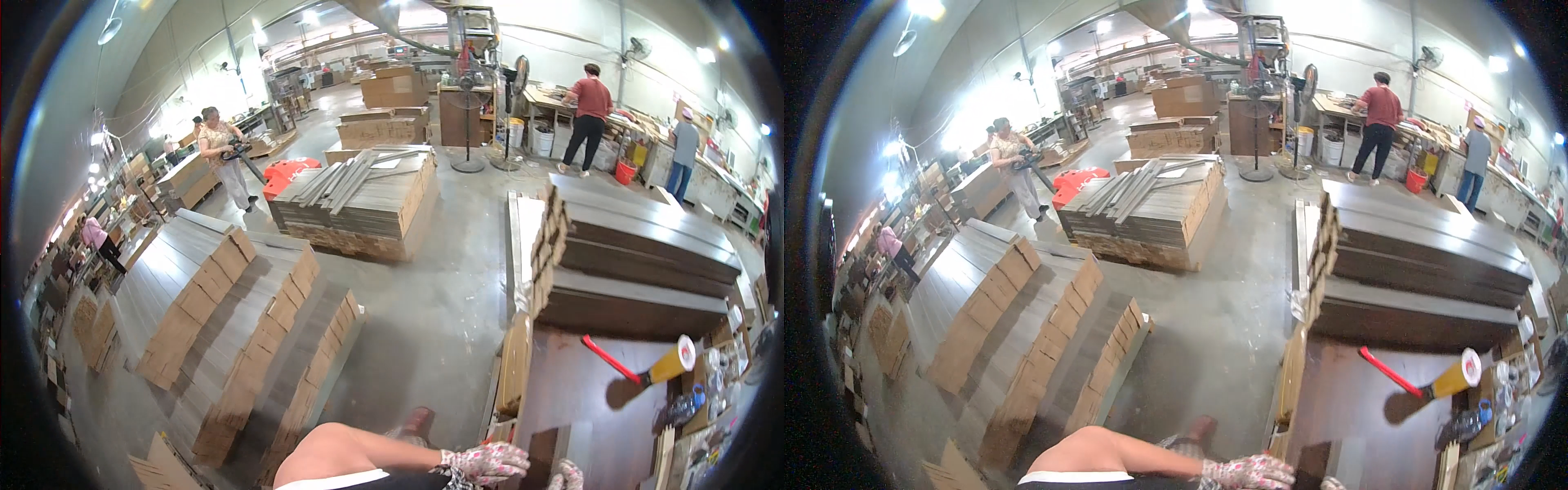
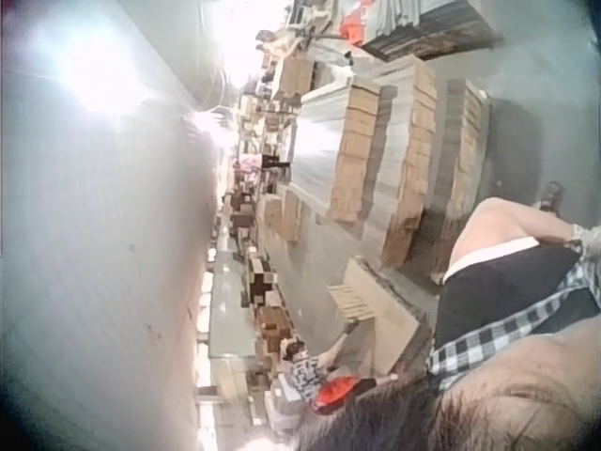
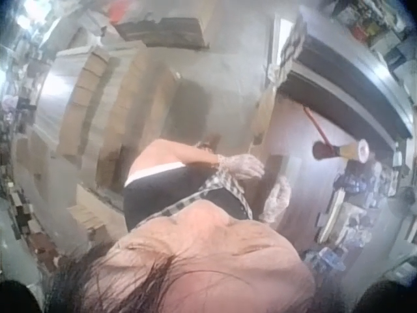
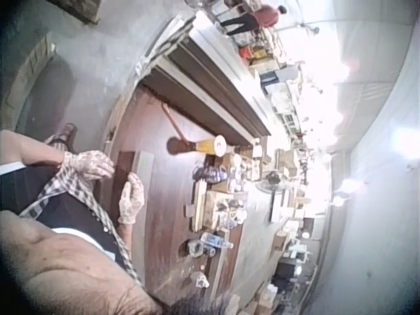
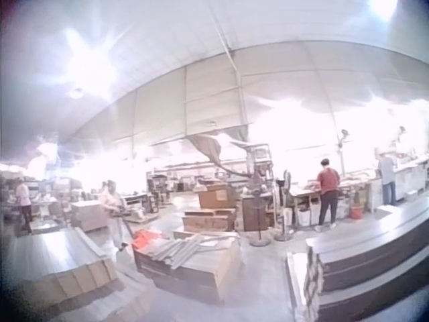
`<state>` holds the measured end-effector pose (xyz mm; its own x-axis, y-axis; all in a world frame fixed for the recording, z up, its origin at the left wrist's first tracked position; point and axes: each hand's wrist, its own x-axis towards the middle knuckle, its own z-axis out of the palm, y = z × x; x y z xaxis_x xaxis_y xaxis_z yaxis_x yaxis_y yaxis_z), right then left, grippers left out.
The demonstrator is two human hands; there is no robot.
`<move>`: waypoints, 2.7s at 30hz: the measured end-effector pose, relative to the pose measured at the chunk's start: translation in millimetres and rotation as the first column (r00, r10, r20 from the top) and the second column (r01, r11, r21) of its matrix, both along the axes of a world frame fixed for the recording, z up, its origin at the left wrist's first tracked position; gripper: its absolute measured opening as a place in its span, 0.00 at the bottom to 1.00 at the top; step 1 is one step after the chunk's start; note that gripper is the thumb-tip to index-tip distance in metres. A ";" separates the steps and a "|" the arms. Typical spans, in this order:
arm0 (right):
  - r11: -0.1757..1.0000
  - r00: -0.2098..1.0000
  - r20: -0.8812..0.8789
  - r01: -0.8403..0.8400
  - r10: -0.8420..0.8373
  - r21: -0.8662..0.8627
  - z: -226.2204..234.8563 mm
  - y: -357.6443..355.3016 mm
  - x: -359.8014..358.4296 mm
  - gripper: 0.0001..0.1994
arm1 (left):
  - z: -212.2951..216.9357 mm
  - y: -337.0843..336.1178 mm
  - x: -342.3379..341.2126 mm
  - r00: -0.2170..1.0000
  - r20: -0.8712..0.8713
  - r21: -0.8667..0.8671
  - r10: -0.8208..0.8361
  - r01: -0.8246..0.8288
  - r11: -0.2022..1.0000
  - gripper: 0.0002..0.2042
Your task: The person sands and wipes down long pieces of wood trim at a workbench using a sanding block and a cloth.
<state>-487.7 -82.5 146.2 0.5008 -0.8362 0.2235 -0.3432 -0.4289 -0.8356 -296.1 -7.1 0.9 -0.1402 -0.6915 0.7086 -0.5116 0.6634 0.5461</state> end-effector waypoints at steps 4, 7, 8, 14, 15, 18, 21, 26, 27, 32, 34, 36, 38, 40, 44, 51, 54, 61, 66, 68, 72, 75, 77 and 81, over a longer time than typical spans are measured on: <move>0.927 0.990 0.040 -0.141 0.136 0.348 -67.2 -14.2 86.9 0.10 | -56.9 -4.5 62.0 0.947 -0.258 0.707 0.193 0.049 0.706 0.15; 0.931 0.922 -0.133 -0.351 0.363 0.103 -46.3 -25.9 212.4 0.11 | -99.5 3.0 179.8 0.963 -0.154 0.770 -0.221 0.257 0.584 0.14; 0.923 0.903 -0.196 -0.368 0.383 0.112 -38.5 -28.8 256.3 0.11 | -83.6 3.2 211.9 0.971 -0.113 0.745 -0.210 0.222 0.629 0.14; 0.682 0.706 -0.177 -0.708 0.686 -0.182 -54.3 -80.5 475.1 0.11 | 15.0 -8.9 389.8 0.990 0.127 0.810 0.069 -0.143 0.568 0.10; 0.650 0.693 -0.165 -0.718 0.702 -0.249 -46.2 -85.5 510.7 0.11 | 11.4 -15.8 406.4 0.985 0.091 0.782 0.145 -0.161 0.602 0.06; 0.552 0.587 -0.088 -0.794 0.805 -0.256 -28.4 -93.3 611.0 0.12 | -22.2 -43.3 436.7 0.935 -0.016 0.609 0.353 -0.271 0.745 0.04; 0.410 0.457 -0.134 -0.870 0.879 -0.274 -12.6 -90.0 688.3 0.11 | -61.3 -68.1 466.6 0.957 -0.026 0.471 0.290 -0.244 0.848 0.08; 0.239 0.243 -0.062 -0.968 0.968 -0.076 -41.3 -109.3 780.7 0.10 | -55.6 -53.8 553.5 0.832 -0.194 0.800 0.519 -0.172 0.575 0.16; 0.149 0.153 -0.043 -0.984 0.987 -0.099 -49.8 -104.9 800.6 0.11 | -103.5 -32.3 564.6 0.815 0.074 0.722 0.575 -0.442 0.533 0.17; -0.066 -0.081 -0.137 -0.992 0.987 0.112 -72.8 -124.9 884.6 0.14 | -39.1 -14.8 646.4 0.737 0.150 0.970 0.659 -0.237 0.044 0.18; -0.096 -0.136 -0.158 -0.967 0.978 0.236 -91.6 -125.2 922.7 0.15 | -46.6 -14.2 674.7 0.373 -0.236 0.972 0.897 0.088 0.219 0.18; -0.099 -0.159 -0.172 -0.944 0.972 0.314 -116.2 -127.8 963.4 0.17 | -124.2 15.0 681.9 0.282 -0.440 0.896 0.852 0.076 0.438 0.18; -0.099 -0.164 -0.179 -0.939 0.970 0.328 -164.4 -134.4 1006.6 0.17 | -196.1 50.1 695.5 0.121 -0.658 0.753 0.743 0.118 0.647 0.18; 0.253 0.078 -0.363 -0.848 0.929 0.465 -261.0 -225.2 1044.8 0.17 | -75.2 -19.3 799.2 0.689 0.233 0.870 0.687 -0.463 0.169 0.15; 0.510 0.146 -0.652 -0.754 0.744 0.413 -328.8 -320.5 1051.1 0.16 | -14.3 -17.6 888.7 0.560 0.458 0.796 0.691 -0.603 -0.040 0.09; 0.388 -0.188 -0.729 -0.745 0.658 0.542 -455.6 -471.6 1078.4 0.16 | -51.6 -48.7 993.1 0.306 0.394 0.796 0.866 -0.585 -0.155 0.14; 0.561 -0.227 -0.660 -0.375 0.717 0.738 -345.9 -391.9 1171.9 0.17 | -60.6 -38.5 968.8 0.282 0.399 0.721 0.873 -0.685 -0.108 0.16; 0.285 0.163 -0.235 -0.498 0.958 0.819 -402.7 -333.1 1366.9 0.13 | -15.1 18.1 1015.2 0.040 0.437 0.814 0.898 -0.441 -0.377 0.14; 0.256 0.065 -0.262 -0.518 0.963 0.816 -404.1 -218.4 1437.6 0.12 | -52.8 130.7 1033.8 -0.360 0.502 0.652 0.786 -0.439 -0.618 0.14; 0.235 -0.193 -0.379 -0.516 0.905 0.824 -424.8 -173.0 1463.1 0.13 | -71.3 173.7 1046.6 -0.373 0.531 0.680 0.761 -0.348 -0.645 0.15; 0.001 -0.542 -0.620 -0.752 0.567 0.659 -348.6 -37.3 1467.2 0.17 | -84.8 237.0 1053.6 -0.412 0.480 0.744 0.775 -0.276 -0.608 0.15; -0.112 -0.523 -0.501 -0.760 0.690 0.640 -347.8 28.0 1524.0 0.17 | -84.2 275.2 1087.9 -0.310 0.425 0.816 0.851 -0.275 -0.508 0.16; -0.107 -0.511 -0.455 -0.742 0.729 0.662 -354.0 62.1 1555.9 0.18 | -78.2 293.9 1110.9 -0.228 0.397 0.853 0.889 -0.267 -0.449 0.18; -0.083 -0.611 -0.535 -0.700 0.583 0.709 -363.5 154.6 1610.7 0.19 | -108.8 325.3 1141.8 -0.237 0.342 0.871 0.909 -0.283 -0.401 0.17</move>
<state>1123.0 72.0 -217.3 0.3619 0.5422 -0.7583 0.2013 -0.8397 -0.5043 845.8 318.2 -107.8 0.8876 0.2277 -0.4005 0.4409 -0.6718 0.5953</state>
